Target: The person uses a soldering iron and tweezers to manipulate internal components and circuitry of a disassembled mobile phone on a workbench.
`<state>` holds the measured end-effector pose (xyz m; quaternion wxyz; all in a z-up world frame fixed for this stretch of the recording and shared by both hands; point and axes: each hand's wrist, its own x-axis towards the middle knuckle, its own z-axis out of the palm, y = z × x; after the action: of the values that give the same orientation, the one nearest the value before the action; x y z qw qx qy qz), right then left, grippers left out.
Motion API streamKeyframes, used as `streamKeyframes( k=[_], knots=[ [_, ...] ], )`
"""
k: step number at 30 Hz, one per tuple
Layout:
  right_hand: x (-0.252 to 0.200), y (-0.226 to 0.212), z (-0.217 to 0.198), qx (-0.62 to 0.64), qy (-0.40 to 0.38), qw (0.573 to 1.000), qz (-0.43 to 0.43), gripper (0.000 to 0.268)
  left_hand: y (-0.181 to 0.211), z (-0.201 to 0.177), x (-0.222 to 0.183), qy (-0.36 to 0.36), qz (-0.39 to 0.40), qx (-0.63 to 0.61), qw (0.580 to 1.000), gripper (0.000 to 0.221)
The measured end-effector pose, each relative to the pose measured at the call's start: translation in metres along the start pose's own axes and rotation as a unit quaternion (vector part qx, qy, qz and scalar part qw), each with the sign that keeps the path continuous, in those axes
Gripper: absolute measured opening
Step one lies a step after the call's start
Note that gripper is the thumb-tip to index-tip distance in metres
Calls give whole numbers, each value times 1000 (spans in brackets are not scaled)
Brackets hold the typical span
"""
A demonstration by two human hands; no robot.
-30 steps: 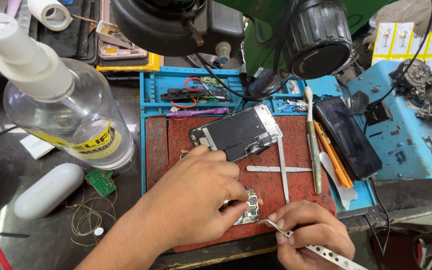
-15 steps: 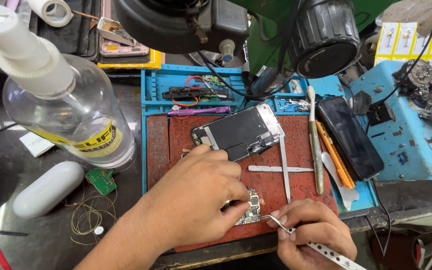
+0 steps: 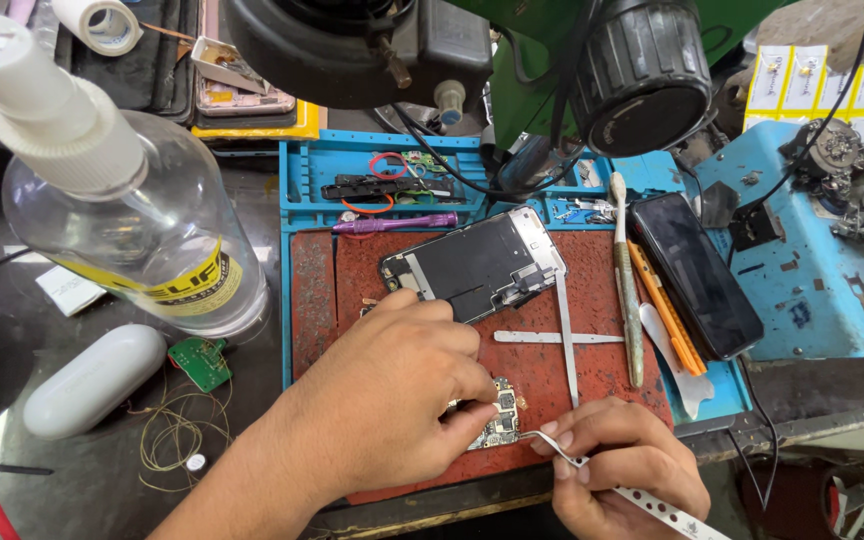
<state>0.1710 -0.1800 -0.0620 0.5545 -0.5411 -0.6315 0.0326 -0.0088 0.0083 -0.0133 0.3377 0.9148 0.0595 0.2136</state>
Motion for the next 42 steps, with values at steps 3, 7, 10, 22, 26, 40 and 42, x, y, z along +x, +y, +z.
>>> streamKeyframes(
  k=[3,7,10,22,26,40,42],
  knots=[
    [-5,4,-4,12,-7,1000,1,26,0,1,-1,6,2,-3,1000,15],
    [-18,7,-5,130,52,987,82,24,2,-1,0,-3,-10,-7,1000,14],
    [-15,8,-17,326,153,920,154,33,4,-2,0,-13,-18,5,1000,16],
    [75,-1,-47,-224,-50,877,421,71,10,-4,1,-5,-5,-22,1000,14],
    [110,7,-66,-317,-83,861,389,59,12,-6,1,4,5,-17,1000,14],
    [273,144,-116,-38,140,924,353,46,9,-2,-4,0,22,8,1000,21],
    [280,163,-132,-50,136,936,321,32,9,-2,-4,1,19,6,1000,22]
  ],
)
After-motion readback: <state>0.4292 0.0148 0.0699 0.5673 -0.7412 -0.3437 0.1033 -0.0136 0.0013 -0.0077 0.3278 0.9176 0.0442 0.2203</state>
